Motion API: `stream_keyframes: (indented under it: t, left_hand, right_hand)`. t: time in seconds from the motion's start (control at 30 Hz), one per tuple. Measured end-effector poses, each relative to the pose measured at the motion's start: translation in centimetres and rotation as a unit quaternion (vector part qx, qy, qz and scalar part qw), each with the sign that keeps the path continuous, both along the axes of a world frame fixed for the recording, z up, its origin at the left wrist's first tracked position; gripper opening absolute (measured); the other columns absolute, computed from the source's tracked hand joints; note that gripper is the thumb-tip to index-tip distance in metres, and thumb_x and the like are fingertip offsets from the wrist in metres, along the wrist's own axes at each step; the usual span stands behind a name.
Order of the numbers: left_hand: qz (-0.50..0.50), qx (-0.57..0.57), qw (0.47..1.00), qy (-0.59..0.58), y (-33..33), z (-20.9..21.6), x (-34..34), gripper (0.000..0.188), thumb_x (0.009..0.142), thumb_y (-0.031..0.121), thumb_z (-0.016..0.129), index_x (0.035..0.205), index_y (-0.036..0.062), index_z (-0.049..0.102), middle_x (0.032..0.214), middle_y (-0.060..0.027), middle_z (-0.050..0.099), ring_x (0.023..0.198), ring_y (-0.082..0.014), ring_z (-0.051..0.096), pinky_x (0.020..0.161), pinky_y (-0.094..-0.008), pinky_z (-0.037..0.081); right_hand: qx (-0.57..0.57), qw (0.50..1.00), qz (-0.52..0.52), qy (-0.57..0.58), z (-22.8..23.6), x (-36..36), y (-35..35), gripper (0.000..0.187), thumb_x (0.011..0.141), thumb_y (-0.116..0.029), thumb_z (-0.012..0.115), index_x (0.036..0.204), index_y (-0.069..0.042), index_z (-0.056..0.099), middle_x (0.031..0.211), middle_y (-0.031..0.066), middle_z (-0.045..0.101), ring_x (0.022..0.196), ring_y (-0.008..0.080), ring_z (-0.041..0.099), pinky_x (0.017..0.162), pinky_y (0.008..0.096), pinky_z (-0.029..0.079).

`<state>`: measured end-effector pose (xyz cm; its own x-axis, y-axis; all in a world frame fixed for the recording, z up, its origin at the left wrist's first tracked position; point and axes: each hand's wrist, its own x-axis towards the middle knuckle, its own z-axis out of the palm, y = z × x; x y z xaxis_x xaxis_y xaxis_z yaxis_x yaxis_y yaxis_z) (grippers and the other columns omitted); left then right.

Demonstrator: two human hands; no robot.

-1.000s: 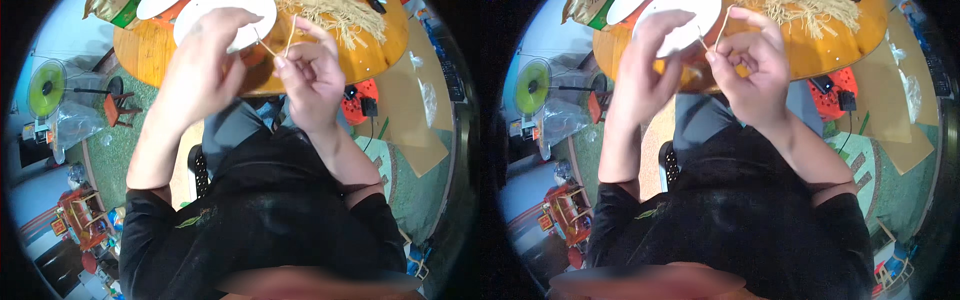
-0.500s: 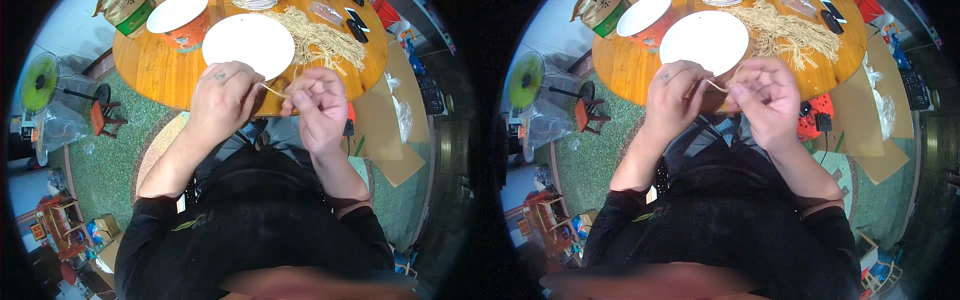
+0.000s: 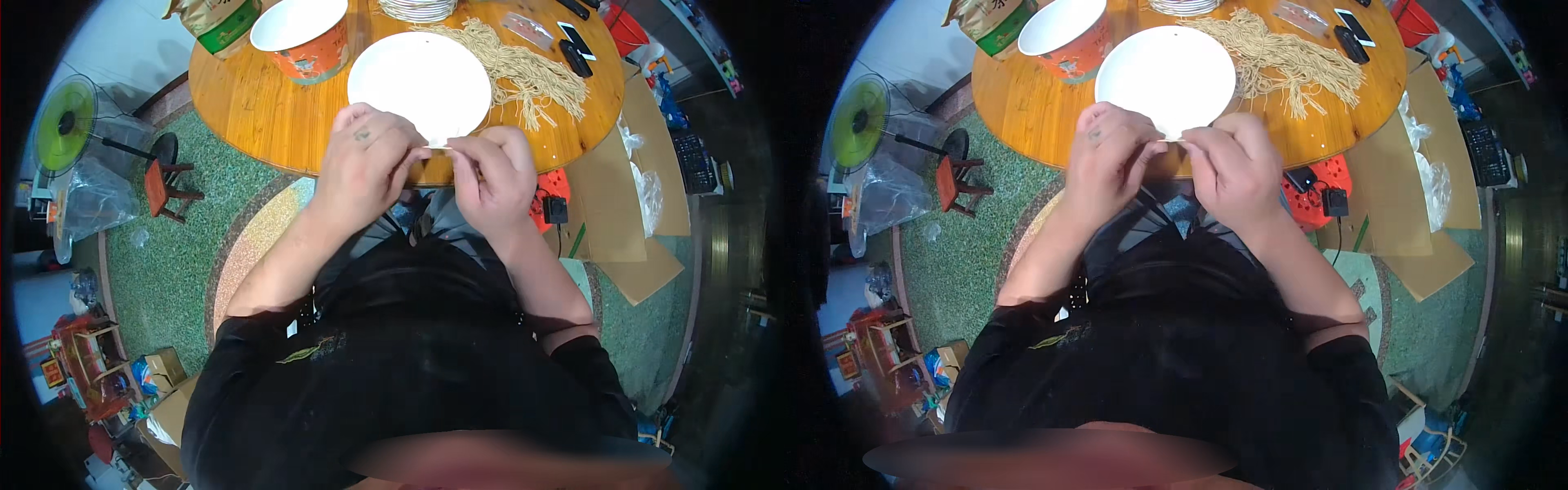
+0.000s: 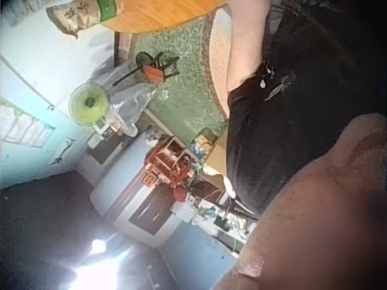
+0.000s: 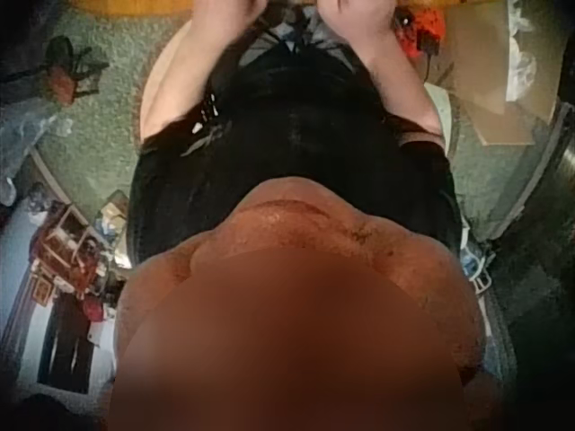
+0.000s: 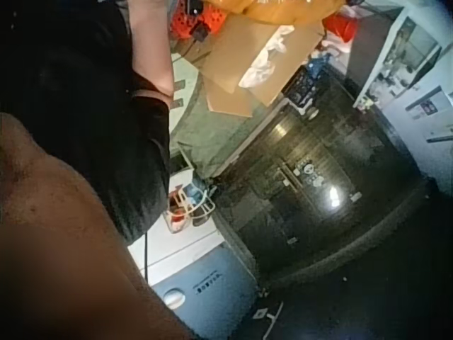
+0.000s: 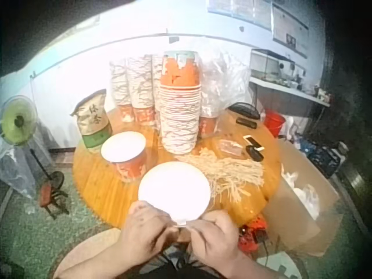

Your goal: Threading string through holes in paper noodle bowls for packaging.

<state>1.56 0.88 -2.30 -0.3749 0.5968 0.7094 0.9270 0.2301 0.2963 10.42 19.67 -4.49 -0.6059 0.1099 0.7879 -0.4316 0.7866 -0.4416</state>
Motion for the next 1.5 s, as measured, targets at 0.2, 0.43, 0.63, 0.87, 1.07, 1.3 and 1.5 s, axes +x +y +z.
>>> stream_keyframes:
  t: [0.2,0.43,0.63,0.87,1.07,1.3,1.5]
  left_hand:
    - [0.006,-0.061,0.997,0.050,-2.5,2.2,-1.0,0.017,0.078,0.005,0.074,0.093,0.0095,0.066,0.091,-0.0032,0.069,0.090,-0.0238,0.067,0.093,-0.0425,0.045]
    - [0.013,-0.180,0.980,0.079,-6.7,4.6,-4.1,0.015,0.082,-0.002,0.068,0.094,0.0055,0.063,0.099,-0.0084,0.068,0.110,-0.0291,0.067,0.108,-0.0476,0.045]
    - [0.025,-0.194,0.975,0.103,-10.3,3.9,-7.9,0.015,0.086,0.002,0.070,0.100,0.0043,0.064,0.129,-0.0111,0.067,0.131,-0.0341,0.057,0.108,-0.0476,0.045]
    - [0.094,0.034,0.981,0.166,-6.4,-1.6,-0.8,0.039,0.078,0.011,0.082,0.113,0.0071,0.065,0.107,-0.0070,0.068,0.098,-0.0261,0.064,0.085,-0.0401,0.047]
    - [0.210,0.001,0.972,0.101,-2.5,-3.3,-0.9,0.072,0.081,0.022,0.085,0.140,-0.0004,0.052,0.132,-0.0163,0.059,0.122,-0.0332,0.056,0.105,-0.0475,0.038]
    - [0.193,-0.074,0.970,0.130,-1.5,-1.9,-3.5,0.061,0.080,0.024,0.084,0.133,0.0052,0.059,0.130,-0.0109,0.062,0.120,-0.0269,0.059,0.104,-0.0449,0.036]
    - [0.201,-0.115,0.967,0.108,-1.3,-0.5,-5.0,0.031,0.088,0.012,0.074,0.119,0.0149,0.070,0.096,-0.0055,0.072,0.099,-0.0233,0.069,0.101,-0.0423,0.041]
  right_hand:
    - [0.145,0.982,-0.087,-0.083,1.3,1.1,3.2,0.009,0.082,-0.009,0.075,0.088,-0.010,0.068,0.089,0.0071,0.071,0.076,0.0278,0.070,0.064,0.0400,0.056]
    - [0.212,0.953,-0.176,-0.125,2.0,1.1,9.6,0.005,0.088,-0.014,0.072,0.091,-0.012,0.070,0.082,0.0084,0.070,0.073,0.0301,0.070,0.064,0.0417,0.056]
    - [0.230,0.953,-0.190,-0.055,2.4,-0.8,11.4,0.011,0.087,-0.018,0.076,0.096,-0.012,0.075,0.103,0.0079,0.071,0.083,0.0330,0.070,0.071,0.0420,0.057]
    - [-0.341,0.886,0.042,-0.312,2.6,0.6,7.6,0.015,0.101,-0.015,0.069,0.106,-0.001,0.071,0.087,0.0050,0.074,0.060,0.0021,0.054,0.054,0.0188,0.044]
    - [-0.649,0.637,0.316,-0.271,5.7,-0.9,7.7,0.021,0.106,-0.015,0.059,0.117,0.000,0.068,0.101,0.0090,0.075,0.066,0.0064,0.059,0.058,0.0193,0.050]
    - [-0.688,0.436,0.524,-0.249,4.3,-2.0,7.1,0.026,0.109,-0.014,0.051,0.127,-0.001,0.065,0.115,0.0113,0.073,0.084,0.0110,0.061,0.068,0.0210,0.055]
    - [-0.693,0.435,0.540,-0.200,4.6,-3.2,6.7,0.020,0.107,-0.008,0.053,0.123,0.002,0.061,0.108,0.0070,0.064,0.083,0.0087,0.051,0.065,0.0184,0.049]
